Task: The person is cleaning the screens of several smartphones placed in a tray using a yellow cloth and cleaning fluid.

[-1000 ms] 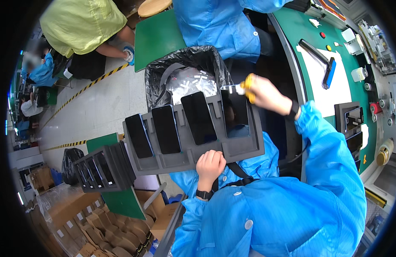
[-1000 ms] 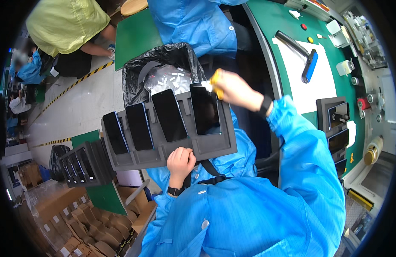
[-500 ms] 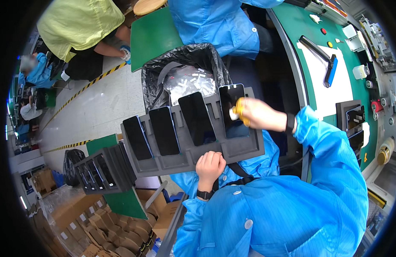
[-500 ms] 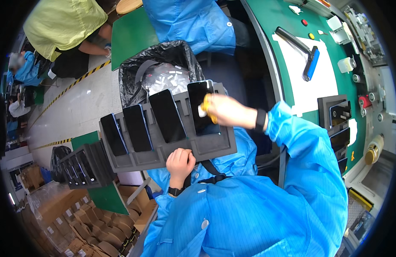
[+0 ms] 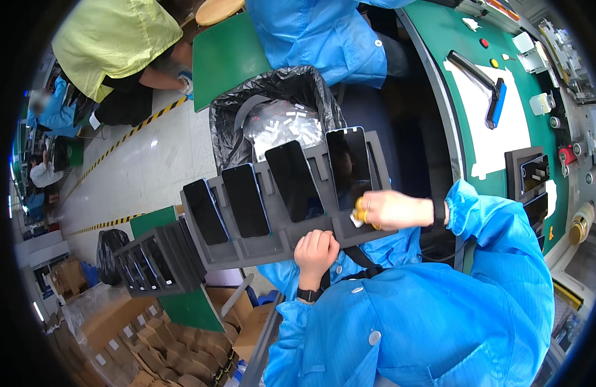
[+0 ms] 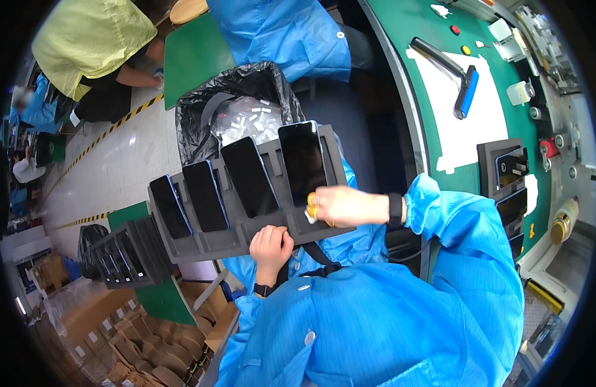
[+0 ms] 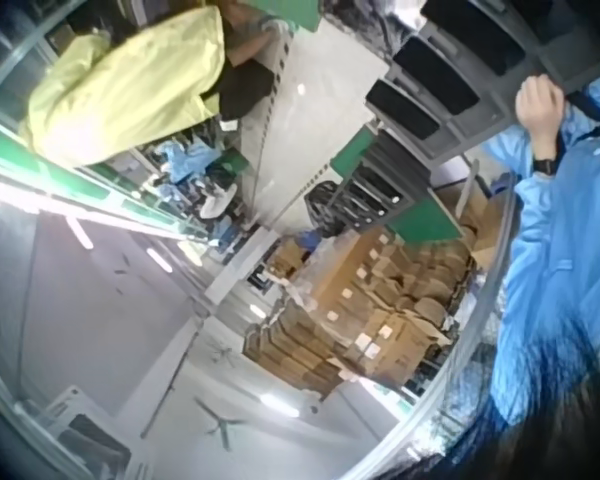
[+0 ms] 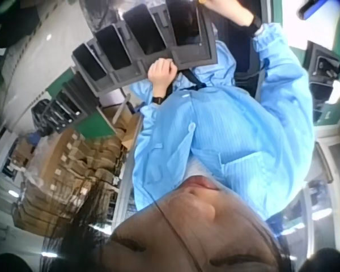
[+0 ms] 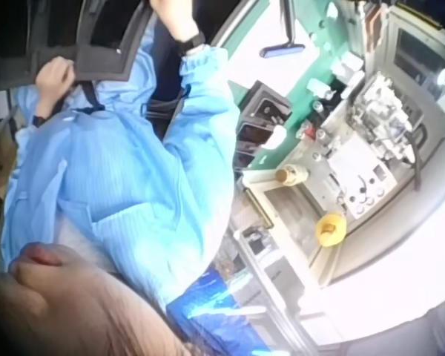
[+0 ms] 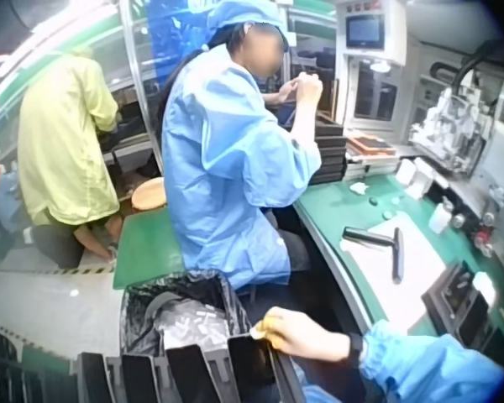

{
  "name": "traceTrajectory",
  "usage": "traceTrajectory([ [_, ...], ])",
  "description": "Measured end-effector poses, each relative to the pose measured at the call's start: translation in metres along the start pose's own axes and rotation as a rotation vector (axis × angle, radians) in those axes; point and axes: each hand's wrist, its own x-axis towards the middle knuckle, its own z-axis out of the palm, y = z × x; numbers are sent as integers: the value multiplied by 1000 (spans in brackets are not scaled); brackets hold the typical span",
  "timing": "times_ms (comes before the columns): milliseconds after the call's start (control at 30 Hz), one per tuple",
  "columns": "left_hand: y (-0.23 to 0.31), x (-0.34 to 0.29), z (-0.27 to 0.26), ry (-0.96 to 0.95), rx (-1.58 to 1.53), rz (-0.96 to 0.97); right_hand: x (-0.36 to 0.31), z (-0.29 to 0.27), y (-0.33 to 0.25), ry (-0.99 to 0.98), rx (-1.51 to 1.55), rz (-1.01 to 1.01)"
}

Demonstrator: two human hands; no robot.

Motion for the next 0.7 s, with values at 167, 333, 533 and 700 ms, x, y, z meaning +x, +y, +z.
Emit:
traceTrajectory([
  [167,1,-2,0,15,-22,4,32,-69,64,421,-99,330],
  [333,2,0,0,8,3,5,19,-49,70,436,-7,364],
  [533,2,3,1,24,7,24,11,-38,62,390,24,333],
  [700,-1,-1,2,22,-7,16,31,-62,89,515,-18,434],
])
